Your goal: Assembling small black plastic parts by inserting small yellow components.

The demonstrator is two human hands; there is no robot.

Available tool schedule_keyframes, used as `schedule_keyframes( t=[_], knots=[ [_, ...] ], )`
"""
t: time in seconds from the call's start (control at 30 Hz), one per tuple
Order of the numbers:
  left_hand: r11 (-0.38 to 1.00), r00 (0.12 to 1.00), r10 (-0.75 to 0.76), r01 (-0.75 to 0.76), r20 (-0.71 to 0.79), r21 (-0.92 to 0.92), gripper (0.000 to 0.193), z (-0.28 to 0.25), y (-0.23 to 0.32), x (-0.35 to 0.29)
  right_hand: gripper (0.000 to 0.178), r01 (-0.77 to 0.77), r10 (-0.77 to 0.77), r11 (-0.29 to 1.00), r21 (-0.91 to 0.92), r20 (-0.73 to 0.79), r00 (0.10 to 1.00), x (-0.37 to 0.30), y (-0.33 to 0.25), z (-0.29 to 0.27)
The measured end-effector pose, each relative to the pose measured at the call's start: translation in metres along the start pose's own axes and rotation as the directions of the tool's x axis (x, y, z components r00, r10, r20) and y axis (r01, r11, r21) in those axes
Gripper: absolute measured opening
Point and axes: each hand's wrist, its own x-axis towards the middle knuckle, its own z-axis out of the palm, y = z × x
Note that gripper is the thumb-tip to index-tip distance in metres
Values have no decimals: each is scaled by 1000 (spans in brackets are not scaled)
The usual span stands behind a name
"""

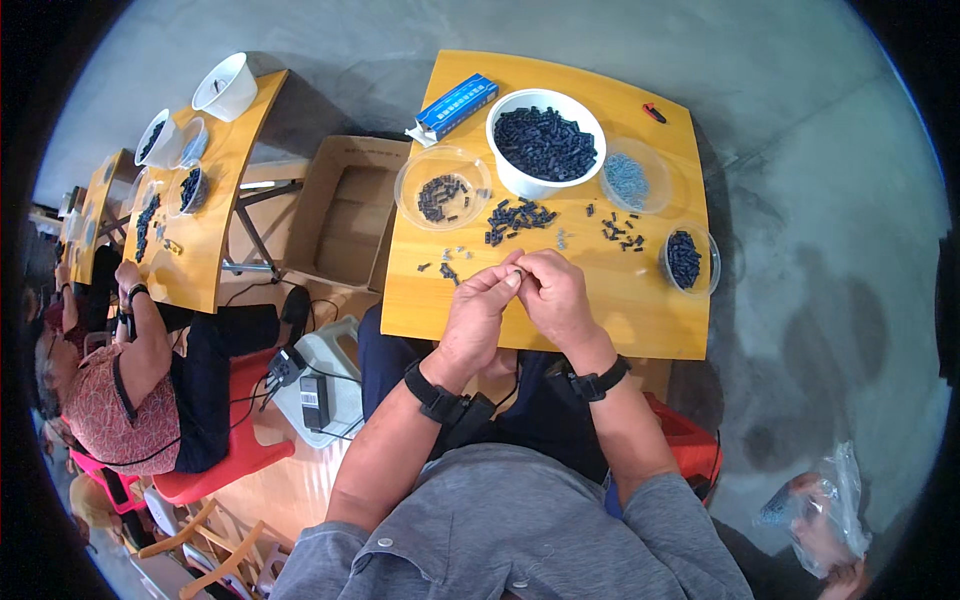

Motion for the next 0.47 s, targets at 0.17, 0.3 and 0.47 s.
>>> schedule_keyframes(
  t=[0.17, 0.3, 0.47],
  knots=[
    [999, 999, -11, 9, 41, 42, 15, -2, 1, -2, 14, -179, 173, 979, 95, 69, 982, 1, -2, -1],
    [999, 1000, -3, 2, 28, 42, 15, -1, 4, -5, 13, -43, 41, 999, 33, 59, 997, -1, 2, -3],
    [972, 999, -43, 46, -15, 231, 16, -2, 16, -16, 17, -501, 470, 692, 520, 202, 859, -9, 2, -11]
  ],
)
